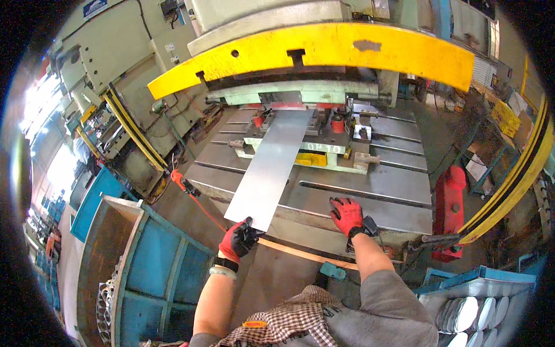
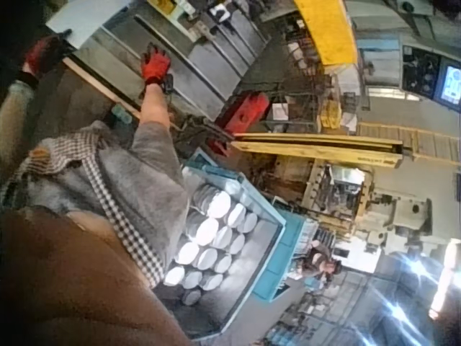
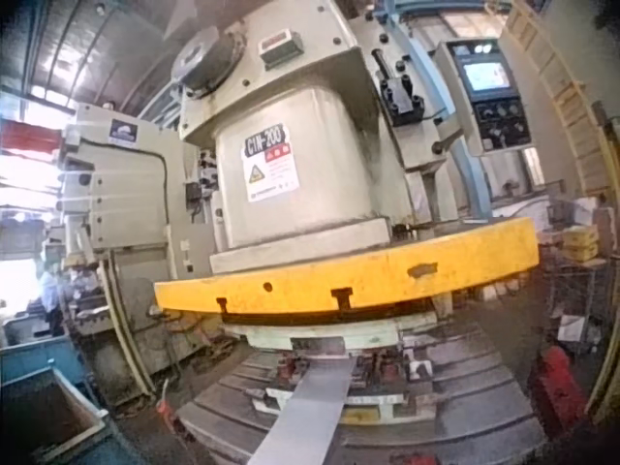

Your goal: Operating a large industrial stamping press to cut circular shapes from metal sheets.

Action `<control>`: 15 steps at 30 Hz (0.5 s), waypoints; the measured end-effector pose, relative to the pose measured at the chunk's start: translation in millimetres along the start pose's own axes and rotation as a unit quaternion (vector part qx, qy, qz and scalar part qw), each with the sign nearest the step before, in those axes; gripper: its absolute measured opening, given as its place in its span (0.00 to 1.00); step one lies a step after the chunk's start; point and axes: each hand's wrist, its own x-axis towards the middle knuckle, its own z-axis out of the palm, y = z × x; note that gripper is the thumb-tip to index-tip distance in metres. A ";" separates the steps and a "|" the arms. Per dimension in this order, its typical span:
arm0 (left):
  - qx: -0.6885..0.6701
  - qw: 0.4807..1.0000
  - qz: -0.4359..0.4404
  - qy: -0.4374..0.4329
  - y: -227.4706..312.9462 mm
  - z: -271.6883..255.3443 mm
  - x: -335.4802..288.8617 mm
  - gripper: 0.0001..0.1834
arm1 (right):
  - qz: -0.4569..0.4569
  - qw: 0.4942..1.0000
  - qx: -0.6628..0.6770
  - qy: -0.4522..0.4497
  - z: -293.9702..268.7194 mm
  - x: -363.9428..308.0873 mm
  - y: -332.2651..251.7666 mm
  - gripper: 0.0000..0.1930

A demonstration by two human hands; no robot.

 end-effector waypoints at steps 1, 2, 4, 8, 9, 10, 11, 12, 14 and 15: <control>0.000 1.000 0.002 -0.001 0.2 -0.1 4.6 0.16 | -0.007 1.000 -0.006 -0.003 -0.1 0.3 -1.7 0.21; 0.007 1.000 -0.007 0.004 1.4 0.2 11.6 0.16 | -0.007 1.000 0.006 -0.002 -0.4 0.3 -2.9 0.22; 0.013 1.000 -0.005 0.005 6.7 1.7 29.9 0.16 | -0.010 1.000 0.001 -0.005 -3.3 3.7 -5.6 0.22; 0.020 0.998 0.056 -0.019 31.5 43.4 63.0 0.11 | -0.003 1.000 0.009 -0.014 -10.4 1.7 -7.4 0.23; 0.045 0.995 0.084 -0.029 29.2 30.5 75.4 0.12 | -0.009 1.000 0.010 -0.012 -11.7 3.4 -12.6 0.23; 0.277 0.941 0.190 -0.027 31.4 38.4 82.0 0.12 | -0.017 1.000 0.008 0.000 -14.8 1.6 -13.1 0.23; 0.491 0.823 0.284 -0.022 35.4 48.8 88.3 0.13 | -0.024 1.000 0.005 0.012 -16.7 0.0 -12.6 0.23; 0.489 0.824 0.287 -0.024 35.6 50.8 97.8 0.13 | -0.020 1.000 0.010 0.010 -17.0 -1.0 -10.6 0.23; 0.571 0.769 0.285 -0.049 37.7 53.1 112.3 0.13 | -0.020 1.000 0.009 0.008 -17.7 -2.5 -11.2 0.23; 0.570 0.769 0.286 -0.049 37.6 51.8 115.4 0.13 | -0.019 1.000 0.010 0.003 -17.8 -1.7 -10.9 0.23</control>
